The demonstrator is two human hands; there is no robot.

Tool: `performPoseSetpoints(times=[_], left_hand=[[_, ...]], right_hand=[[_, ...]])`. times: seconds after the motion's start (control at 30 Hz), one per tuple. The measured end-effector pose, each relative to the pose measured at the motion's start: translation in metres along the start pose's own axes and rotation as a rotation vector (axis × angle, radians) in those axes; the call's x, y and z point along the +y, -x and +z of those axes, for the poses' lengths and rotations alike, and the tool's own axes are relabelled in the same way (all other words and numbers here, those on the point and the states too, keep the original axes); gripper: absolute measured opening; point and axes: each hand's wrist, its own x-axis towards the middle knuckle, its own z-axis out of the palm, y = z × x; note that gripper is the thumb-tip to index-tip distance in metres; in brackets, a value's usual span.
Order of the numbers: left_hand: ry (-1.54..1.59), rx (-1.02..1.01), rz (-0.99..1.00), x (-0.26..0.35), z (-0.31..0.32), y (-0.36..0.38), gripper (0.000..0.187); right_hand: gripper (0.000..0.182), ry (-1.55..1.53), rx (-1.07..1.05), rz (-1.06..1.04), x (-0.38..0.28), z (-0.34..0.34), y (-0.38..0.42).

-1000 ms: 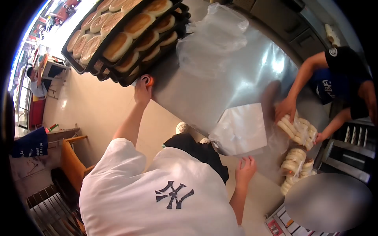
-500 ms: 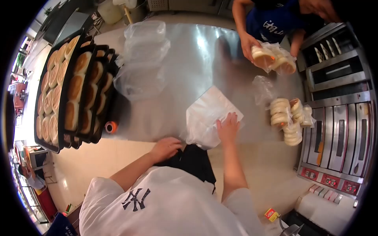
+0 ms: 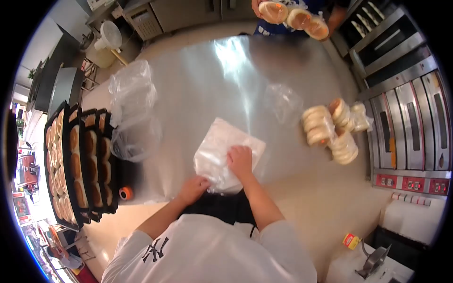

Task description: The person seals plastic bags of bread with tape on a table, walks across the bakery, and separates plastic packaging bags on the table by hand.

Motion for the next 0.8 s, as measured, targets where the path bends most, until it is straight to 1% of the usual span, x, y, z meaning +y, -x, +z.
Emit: performPoseSetpoints(times=[0.07, 0.1, 0.17, 0.23, 0.27, 0.3, 0.33, 0.37, 0.4, 0.43, 0.47, 0.5, 0.53, 0.57, 0.6, 0.63, 0.67, 0.7, 0.73, 0.8], left_hand=[[0.034, 0.019, -0.013, 0.002, -0.004, -0.006, 0.023], [0.043, 0.044, -0.006, 0.003, -0.004, -0.011, 0.021], [0.047, 0.082, 0.020, 0.004, -0.006, -0.021, 0.019], [0.024, -0.030, 0.008, 0.003, -0.009, -0.028, 0.012], [0.021, -0.017, 0.015, 0.002, -0.008, -0.031, 0.012], [0.011, -0.055, -0.011, 0.002, -0.008, -0.031, 0.012], [0.002, -0.100, -0.039, 0.001, -0.008, -0.030, 0.013], [0.002, -0.100, -0.036, 0.002, -0.012, -0.030, 0.013], [0.082, -0.211, -0.121, 0.005, -0.022, -0.035, 0.021], [0.160, -0.324, -0.207, 0.008, -0.037, -0.043, 0.030], [0.310, -0.067, -0.196, 0.023, -0.064, -0.057, 0.042], [0.458, 0.195, -0.183, 0.044, -0.099, -0.075, 0.054], [0.419, 0.316, -0.158, 0.062, -0.134, -0.089, 0.060], [0.380, 0.439, -0.136, 0.078, -0.164, -0.100, 0.066], [0.379, 0.448, -0.138, 0.088, -0.186, -0.109, 0.066], [0.284, 0.378, -0.033, 0.095, -0.205, -0.115, 0.067], [0.190, 0.306, 0.071, 0.098, -0.213, -0.114, 0.069], [0.257, 0.212, 0.169, 0.083, -0.195, -0.113, 0.059], [0.260, 0.216, 0.169, 0.087, -0.204, -0.106, 0.059], [0.802, -0.482, -0.246, 0.097, -0.222, -0.100, 0.042]], right_hand=[[0.008, -0.058, -0.058, -0.027, -0.003, -0.008, -0.009], [0.008, -0.046, -0.031, -0.046, -0.004, -0.015, -0.017], [0.009, -0.149, -0.095, -0.126, -0.002, -0.029, -0.031], [0.009, 0.002, 0.034, 0.120, 0.031, -0.046, -0.048], [0.009, -0.070, 0.224, 0.333, 0.051, -0.054, -0.056], [0.010, -0.148, 0.411, 0.546, 0.066, -0.063, -0.067], [0.011, -0.105, 0.509, 0.487, 0.068, -0.088, -0.085], [0.012, -0.062, 0.605, 0.432, 0.055, -0.118, -0.102], [0.012, -0.060, 0.611, 0.431, 0.036, -0.137, -0.108], [0.011, -0.017, 0.394, 0.268, 0.016, -0.155, -0.114], [0.010, 0.026, 0.177, 0.105, -0.001, -0.165, -0.117], [0.009, -0.044, -0.019, -0.003, -0.017, -0.165, -0.111], [0.008, -0.113, -0.220, -0.113, -0.038, -0.164, -0.099], [0.007, -0.158, -0.411, -0.135, -0.068, -0.168, -0.092], [0.006, -0.201, -0.600, -0.157, -0.096, -0.175, -0.088], [0.006, -0.198, -0.599, -0.164, -0.116, -0.187, -0.092], [0.006, -0.283, -0.571, -0.082, -0.131, -0.198, -0.098], [0.008, -0.366, -0.544, 0.001, -0.140, -0.205, -0.103], [0.008, -0.362, -0.547, 0.000, -0.137, -0.205, -0.109], [0.008, -0.830, -0.593, 0.305, -0.110, -0.211, -0.120]])
